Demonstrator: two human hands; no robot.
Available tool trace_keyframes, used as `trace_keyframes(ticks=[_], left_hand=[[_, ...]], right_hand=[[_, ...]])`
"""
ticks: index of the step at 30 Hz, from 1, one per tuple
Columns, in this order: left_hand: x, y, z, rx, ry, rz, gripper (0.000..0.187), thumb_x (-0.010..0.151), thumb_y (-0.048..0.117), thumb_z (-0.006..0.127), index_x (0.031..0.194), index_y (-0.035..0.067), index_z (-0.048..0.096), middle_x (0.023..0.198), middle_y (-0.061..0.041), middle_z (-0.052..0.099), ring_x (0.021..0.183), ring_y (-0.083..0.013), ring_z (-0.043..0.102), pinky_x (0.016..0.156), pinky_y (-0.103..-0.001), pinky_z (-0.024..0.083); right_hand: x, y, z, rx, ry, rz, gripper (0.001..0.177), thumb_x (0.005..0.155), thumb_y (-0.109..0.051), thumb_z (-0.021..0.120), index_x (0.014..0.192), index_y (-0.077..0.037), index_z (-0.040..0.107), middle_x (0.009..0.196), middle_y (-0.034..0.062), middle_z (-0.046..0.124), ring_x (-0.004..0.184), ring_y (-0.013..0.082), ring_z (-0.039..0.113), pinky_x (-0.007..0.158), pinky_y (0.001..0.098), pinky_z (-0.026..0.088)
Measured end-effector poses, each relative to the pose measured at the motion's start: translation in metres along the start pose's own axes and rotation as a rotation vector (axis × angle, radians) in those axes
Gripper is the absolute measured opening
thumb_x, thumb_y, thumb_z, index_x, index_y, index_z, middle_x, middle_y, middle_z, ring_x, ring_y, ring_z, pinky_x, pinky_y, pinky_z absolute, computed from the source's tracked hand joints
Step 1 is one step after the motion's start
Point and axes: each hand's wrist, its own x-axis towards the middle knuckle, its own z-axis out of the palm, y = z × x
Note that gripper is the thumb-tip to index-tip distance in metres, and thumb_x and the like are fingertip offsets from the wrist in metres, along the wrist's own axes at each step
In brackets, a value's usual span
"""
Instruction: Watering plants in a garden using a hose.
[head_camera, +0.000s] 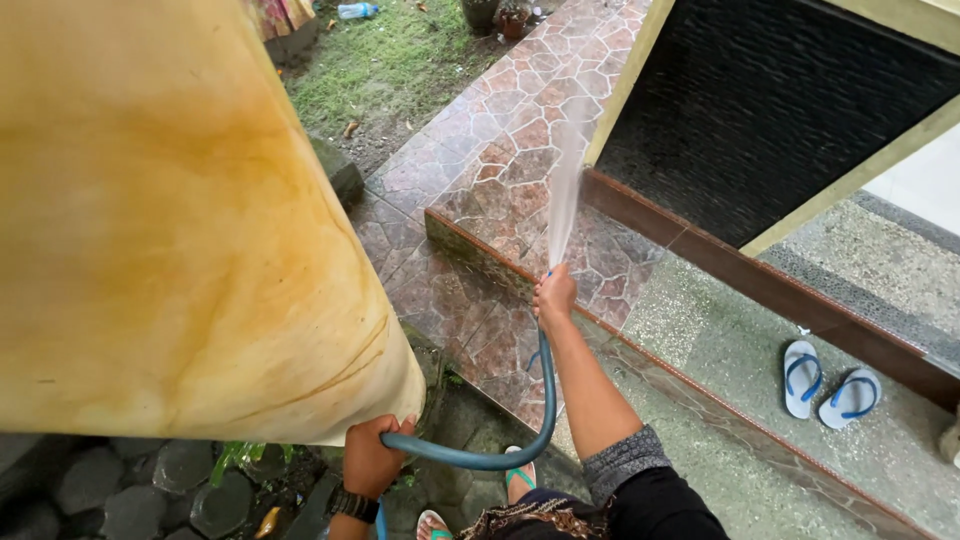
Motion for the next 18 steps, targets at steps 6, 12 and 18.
trace_keyframes(ticks=[6,12,18], left_hand=[[-0.004,-0.002,0.002,-0.012,0.006,-0.021,0.056,0.086,0.029,0.079,0.051,0.002,0.044,0.046,-0.01,0.033,0.047,-0.015,0.027,0.043,-0.039,0.027],[-0.004,0.006,0.001,0.01,0.013,0.012,0.055,0.086,0.029,0.078,0.051,0.002,0.045,0.045,-0.009,0.034,0.045,-0.0158,0.027,0.043,-0.039,0.027],[-0.009,0.011,-0.001,0.005,0.012,-0.042,0.056,0.086,0.031,0.079,0.052,0.001,0.046,0.046,-0.012,0.034,0.047,-0.0165,0.027,0.044,-0.04,0.028]], right_hand=[[-0.006,-0.007,-0.002,0.011,-0.009,0.021,0.039,0.093,-0.046,0.039,0.07,-0.016,0.047,0.053,0.0015,0.047,0.036,0.0128,0.035,0.034,0.0317,0.022],[0.01,0.007,-0.002,-0.034,-0.016,-0.009,0.039,0.093,-0.046,0.041,0.07,-0.015,0.049,0.054,0.0025,0.048,0.037,0.0134,0.037,0.034,0.0325,0.023],[0.012,0.038,0.003,-0.248,-0.036,-0.011,0.046,0.093,-0.05,0.043,0.066,-0.014,0.05,0.053,0.0041,0.05,0.036,0.0169,0.043,0.033,0.035,0.029]])
